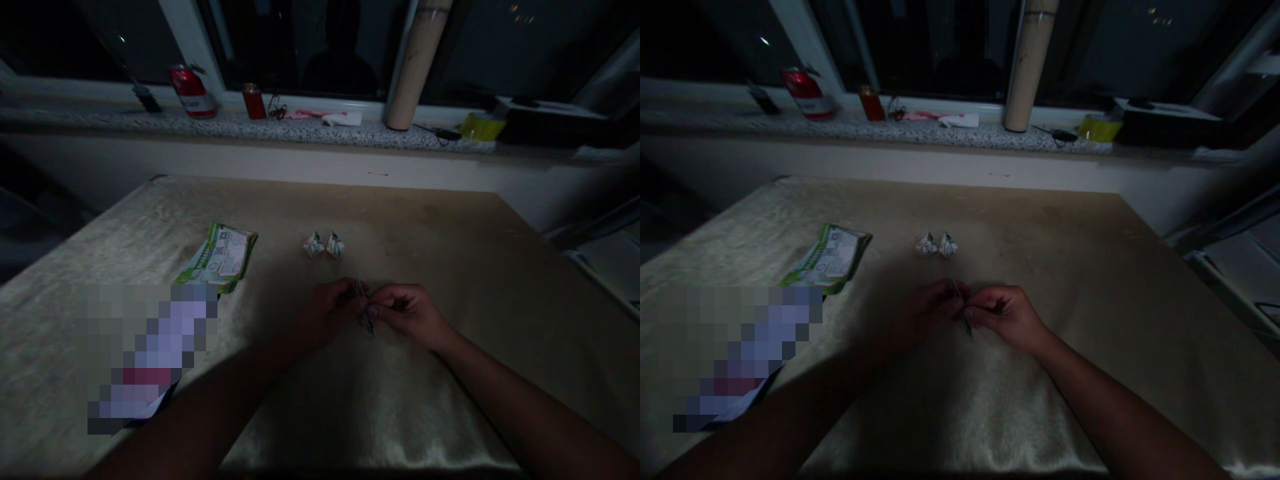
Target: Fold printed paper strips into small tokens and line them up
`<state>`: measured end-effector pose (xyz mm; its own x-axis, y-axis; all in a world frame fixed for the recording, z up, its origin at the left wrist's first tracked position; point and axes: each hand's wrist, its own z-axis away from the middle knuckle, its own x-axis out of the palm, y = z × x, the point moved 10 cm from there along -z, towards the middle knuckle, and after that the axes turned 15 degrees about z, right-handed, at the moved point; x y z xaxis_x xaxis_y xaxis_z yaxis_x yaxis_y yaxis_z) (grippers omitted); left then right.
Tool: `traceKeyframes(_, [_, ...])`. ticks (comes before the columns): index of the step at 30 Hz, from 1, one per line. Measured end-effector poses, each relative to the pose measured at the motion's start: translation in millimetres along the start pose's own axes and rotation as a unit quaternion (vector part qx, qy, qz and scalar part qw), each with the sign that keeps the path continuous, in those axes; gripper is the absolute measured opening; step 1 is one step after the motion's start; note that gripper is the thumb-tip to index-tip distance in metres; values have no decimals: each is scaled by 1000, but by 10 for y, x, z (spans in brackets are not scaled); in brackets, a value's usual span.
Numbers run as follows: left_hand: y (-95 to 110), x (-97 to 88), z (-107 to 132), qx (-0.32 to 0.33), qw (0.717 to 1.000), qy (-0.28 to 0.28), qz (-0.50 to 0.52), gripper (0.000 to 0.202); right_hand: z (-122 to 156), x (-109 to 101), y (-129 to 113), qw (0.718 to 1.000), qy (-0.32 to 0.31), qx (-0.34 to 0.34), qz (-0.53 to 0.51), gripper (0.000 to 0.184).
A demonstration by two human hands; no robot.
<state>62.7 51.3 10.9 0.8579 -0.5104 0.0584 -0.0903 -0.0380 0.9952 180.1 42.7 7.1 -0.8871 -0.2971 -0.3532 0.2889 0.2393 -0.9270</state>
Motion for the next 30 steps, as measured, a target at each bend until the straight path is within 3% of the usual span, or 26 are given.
traceKeyframes(3, [-17,-5,1,-6,1000,3,-2,32,17,-124,-140,993,56,-47,88,14])
traceKeyframes(5, [-31,-8,5,-12,1000,10,-13,31,50,-140,-301,973,75,-104,192,9])
traceKeyframes(8, [-19,-22,10,-5,996,25,-84,28,88,52,-427,926,15,-166,338,18])
traceKeyframes(12, [43,12,13,22,987,9,-158,30,100,242,-371,891,-58,-167,419,24])
traceKeyframes(14, [88,36,17,37,987,-12,-156,34,94,235,-365,904,-62,-158,393,23])
traceKeyframes(17, [142,21,25,47,986,-28,-155,44,78,168,-357,947,-64,-138,283,23])
traceKeyframes(21, [133,-72,31,33,985,-20,-169,58,23,27,-146,995,-47,-37,80,28])
traceKeyframes(25, [140,-136,22,34,988,-9,-151,46,10,64,123,988,-55,63,-131,20])
traceKeyframes(30, [163,-146,14,26,989,-10,-146,35,11,237,71,965,-113,52,-229,24])
